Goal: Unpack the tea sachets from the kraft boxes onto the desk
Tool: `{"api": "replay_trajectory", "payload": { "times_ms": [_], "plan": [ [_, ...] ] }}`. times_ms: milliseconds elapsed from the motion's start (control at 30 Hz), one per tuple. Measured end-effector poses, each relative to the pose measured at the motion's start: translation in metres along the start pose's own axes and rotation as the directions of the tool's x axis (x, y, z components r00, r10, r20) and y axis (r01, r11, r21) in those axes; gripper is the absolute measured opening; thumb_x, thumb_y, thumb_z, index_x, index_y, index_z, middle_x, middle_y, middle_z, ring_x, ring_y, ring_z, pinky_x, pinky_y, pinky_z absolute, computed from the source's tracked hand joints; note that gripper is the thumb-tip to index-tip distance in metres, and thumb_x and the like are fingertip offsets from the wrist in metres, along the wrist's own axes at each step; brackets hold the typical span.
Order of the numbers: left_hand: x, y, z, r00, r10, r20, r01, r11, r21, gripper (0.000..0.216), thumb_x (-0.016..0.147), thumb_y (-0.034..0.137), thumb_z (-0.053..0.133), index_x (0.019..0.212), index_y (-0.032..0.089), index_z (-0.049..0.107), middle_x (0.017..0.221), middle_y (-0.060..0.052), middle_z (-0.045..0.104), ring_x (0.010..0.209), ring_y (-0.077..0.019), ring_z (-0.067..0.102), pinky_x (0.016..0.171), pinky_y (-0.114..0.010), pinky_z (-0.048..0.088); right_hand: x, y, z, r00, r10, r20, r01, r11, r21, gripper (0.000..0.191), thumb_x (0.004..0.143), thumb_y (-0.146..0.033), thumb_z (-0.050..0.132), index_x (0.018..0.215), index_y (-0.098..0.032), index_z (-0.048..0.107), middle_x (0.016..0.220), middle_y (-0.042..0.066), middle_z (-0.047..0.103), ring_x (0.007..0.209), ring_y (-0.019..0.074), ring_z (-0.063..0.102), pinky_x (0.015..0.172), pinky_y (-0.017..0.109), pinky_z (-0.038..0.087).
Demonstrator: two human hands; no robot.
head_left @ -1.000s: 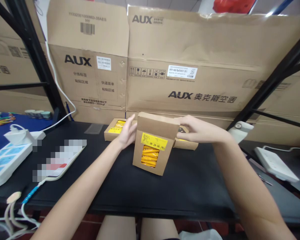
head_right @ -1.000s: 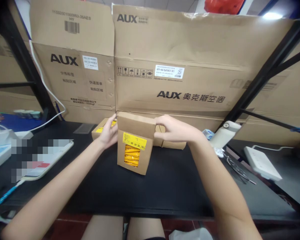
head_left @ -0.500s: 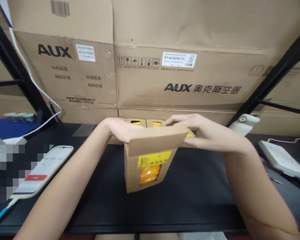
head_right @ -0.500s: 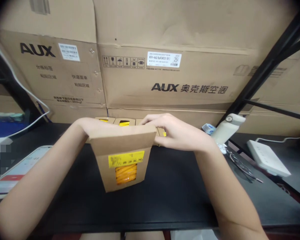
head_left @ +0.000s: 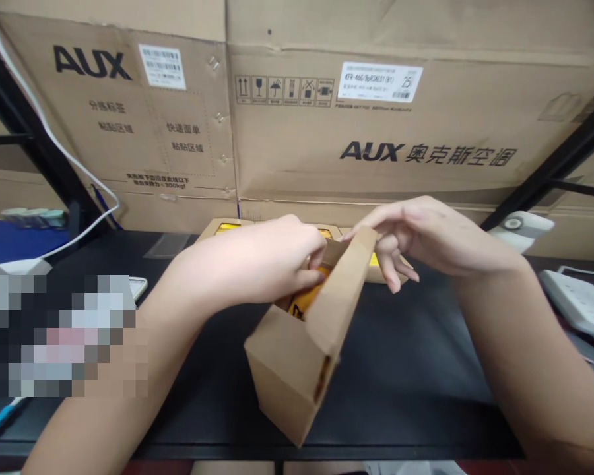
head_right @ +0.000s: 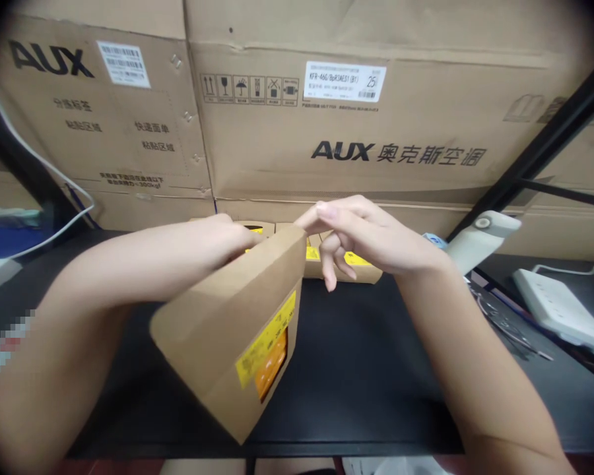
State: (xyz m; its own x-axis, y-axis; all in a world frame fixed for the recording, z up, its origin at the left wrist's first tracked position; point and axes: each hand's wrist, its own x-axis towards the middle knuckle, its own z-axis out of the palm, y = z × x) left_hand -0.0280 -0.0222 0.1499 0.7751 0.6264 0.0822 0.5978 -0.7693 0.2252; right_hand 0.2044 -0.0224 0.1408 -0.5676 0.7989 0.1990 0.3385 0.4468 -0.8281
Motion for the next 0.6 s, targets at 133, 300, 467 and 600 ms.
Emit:
{"api": "replay_trajectory", "payload": {
  "times_ms": [133,300,467,600],
  "plan": [
    [-0.003,0.0,-0.003,0.995,-0.083,-0.057,0.086,0.994,0.061,0.011,0.076,0.025,0.056,0.07,0.017,0.062,0.059,-0.002,0.058,0.053,-0.0131,0.05,0.054,-0.026,0.035,-0.005,-0.006,0.004,0.996,0.028,0.081,-0.026,0.999,-0.022,0.05,0.077,-0.059,0.06,0.107,-0.02,0.064,0.061,0.002,0.067,0.043,0.0156,0.06,0.031,0.023,0.037],
    [-0.006,-0.004,-0.005,0.981,-0.074,-0.181,0.078,0.997,0.015,0.015,0.075,0.034,0.061,0.075,0.018,0.061,0.061,-0.001,0.058,0.058,-0.0145,0.052,0.057,-0.026,0.035,-0.01,-0.023,0.019,0.999,-0.005,-0.033,0.002,0.996,-0.088,0.02,0.073,-0.036,0.072,0.08,-0.022,0.058,0.1,0.006,0.071,0.072,0.0177,0.068,0.053,0.025,0.054],
    [0.008,-0.012,-0.002,0.97,0.1,-0.221,-0.101,0.995,0.007,0.007,0.077,0.024,0.059,0.075,0.018,0.06,0.07,-0.001,0.06,0.064,-0.0136,0.052,0.061,-0.025,0.034,-0.008,-0.025,0.021,0.995,-0.017,-0.097,0.011,0.998,-0.06,0.022,0.074,-0.036,0.072,0.071,-0.02,0.057,0.114,0.007,0.068,0.089,0.0214,0.068,0.065,0.03,0.057],
    [0.01,-0.011,-0.002,0.975,0.044,-0.217,-0.028,0.997,0.074,0.007,0.074,0.019,0.058,0.067,0.017,0.058,0.063,-0.001,0.056,0.06,-0.0136,0.049,0.058,-0.027,0.032,-0.003,-0.012,0.013,0.99,-0.03,-0.137,0.026,0.999,-0.034,0.022,0.071,-0.038,0.075,0.067,-0.02,0.062,0.12,0.007,0.065,0.094,0.0249,0.068,0.072,0.036,0.058]
  ]
}}
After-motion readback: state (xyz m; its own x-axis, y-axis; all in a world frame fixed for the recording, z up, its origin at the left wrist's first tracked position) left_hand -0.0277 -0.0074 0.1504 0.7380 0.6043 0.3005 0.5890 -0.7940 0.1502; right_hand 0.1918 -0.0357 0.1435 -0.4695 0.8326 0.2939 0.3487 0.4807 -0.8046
